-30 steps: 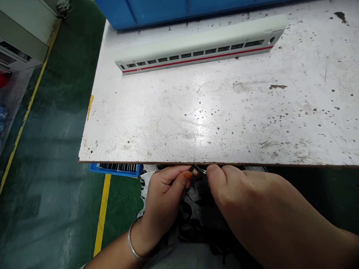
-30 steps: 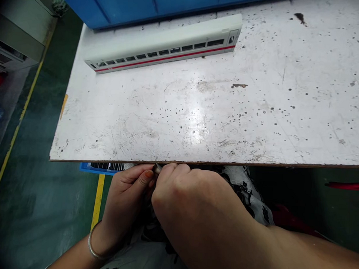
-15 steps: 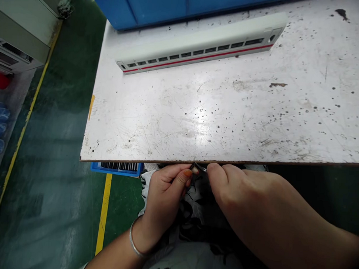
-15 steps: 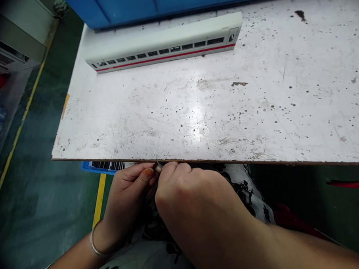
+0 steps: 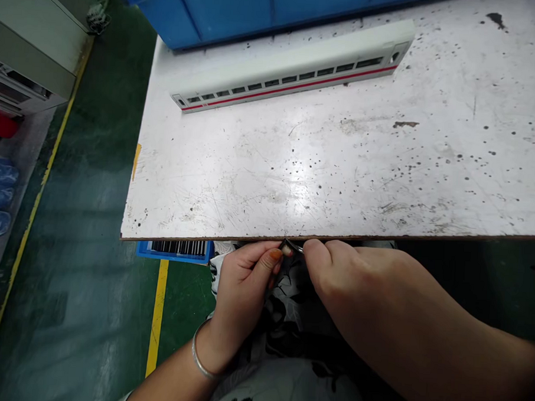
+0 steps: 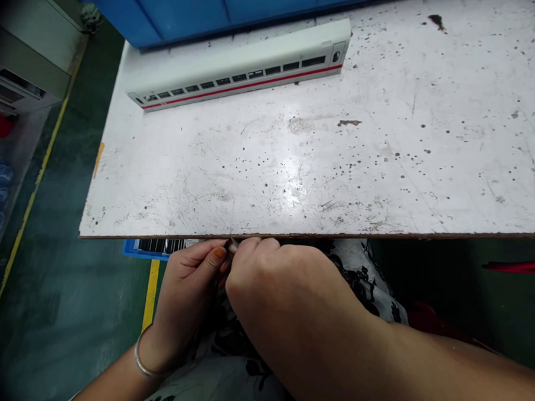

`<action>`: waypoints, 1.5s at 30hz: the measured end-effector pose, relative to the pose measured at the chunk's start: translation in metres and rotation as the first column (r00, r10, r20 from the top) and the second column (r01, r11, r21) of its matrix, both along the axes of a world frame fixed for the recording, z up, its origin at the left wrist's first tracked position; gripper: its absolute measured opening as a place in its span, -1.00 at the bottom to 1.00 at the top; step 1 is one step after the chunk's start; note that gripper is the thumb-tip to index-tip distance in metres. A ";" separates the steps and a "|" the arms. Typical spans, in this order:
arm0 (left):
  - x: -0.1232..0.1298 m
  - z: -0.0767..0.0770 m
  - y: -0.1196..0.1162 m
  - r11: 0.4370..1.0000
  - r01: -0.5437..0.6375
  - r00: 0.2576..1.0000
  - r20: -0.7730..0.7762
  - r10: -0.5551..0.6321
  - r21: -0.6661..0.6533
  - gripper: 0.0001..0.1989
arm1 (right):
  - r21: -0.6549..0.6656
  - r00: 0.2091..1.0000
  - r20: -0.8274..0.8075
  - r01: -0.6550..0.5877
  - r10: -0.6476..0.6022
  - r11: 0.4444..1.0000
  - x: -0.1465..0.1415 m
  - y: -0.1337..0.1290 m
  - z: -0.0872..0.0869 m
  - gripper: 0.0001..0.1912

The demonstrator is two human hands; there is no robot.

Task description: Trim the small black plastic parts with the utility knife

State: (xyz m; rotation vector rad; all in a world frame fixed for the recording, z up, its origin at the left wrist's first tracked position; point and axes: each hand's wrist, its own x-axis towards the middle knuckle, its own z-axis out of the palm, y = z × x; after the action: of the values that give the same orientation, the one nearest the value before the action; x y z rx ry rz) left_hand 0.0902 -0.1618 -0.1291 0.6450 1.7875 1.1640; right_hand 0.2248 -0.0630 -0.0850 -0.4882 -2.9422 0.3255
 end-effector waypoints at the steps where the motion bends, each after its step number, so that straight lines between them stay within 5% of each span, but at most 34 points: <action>1: 0.000 0.000 0.000 1.000 0.000 1.000 0.002 0.000 0.001 -0.67 | -0.005 1.000 -0.004 0.002 -0.002 1.000 0.000 0.000 0.000 -0.78; 23: -0.001 -0.003 0.001 0.999 -0.021 1.000 0.021 0.021 0.026 -0.68 | -0.036 1.000 -0.006 -0.001 0.000 0.999 -0.002 0.004 0.001 -0.76; 38: 0.001 -0.003 0.000 0.999 0.002 1.000 0.009 -0.002 0.044 -0.68 | 0.163 0.999 -0.004 0.046 -0.045 0.986 -0.005 -0.011 -0.006 -0.76; 45: -0.003 -0.006 -0.001 0.997 0.018 0.987 0.155 -0.030 0.073 -0.68 | 0.069 0.999 0.010 0.031 -0.032 0.997 0.005 -0.006 -0.016 -0.79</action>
State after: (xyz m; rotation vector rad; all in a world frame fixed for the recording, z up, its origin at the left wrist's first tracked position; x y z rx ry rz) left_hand 0.0876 -0.1633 -0.1354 0.5983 1.6084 1.2328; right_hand 0.2294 -0.0690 -0.1012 -0.5281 -2.9418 0.2177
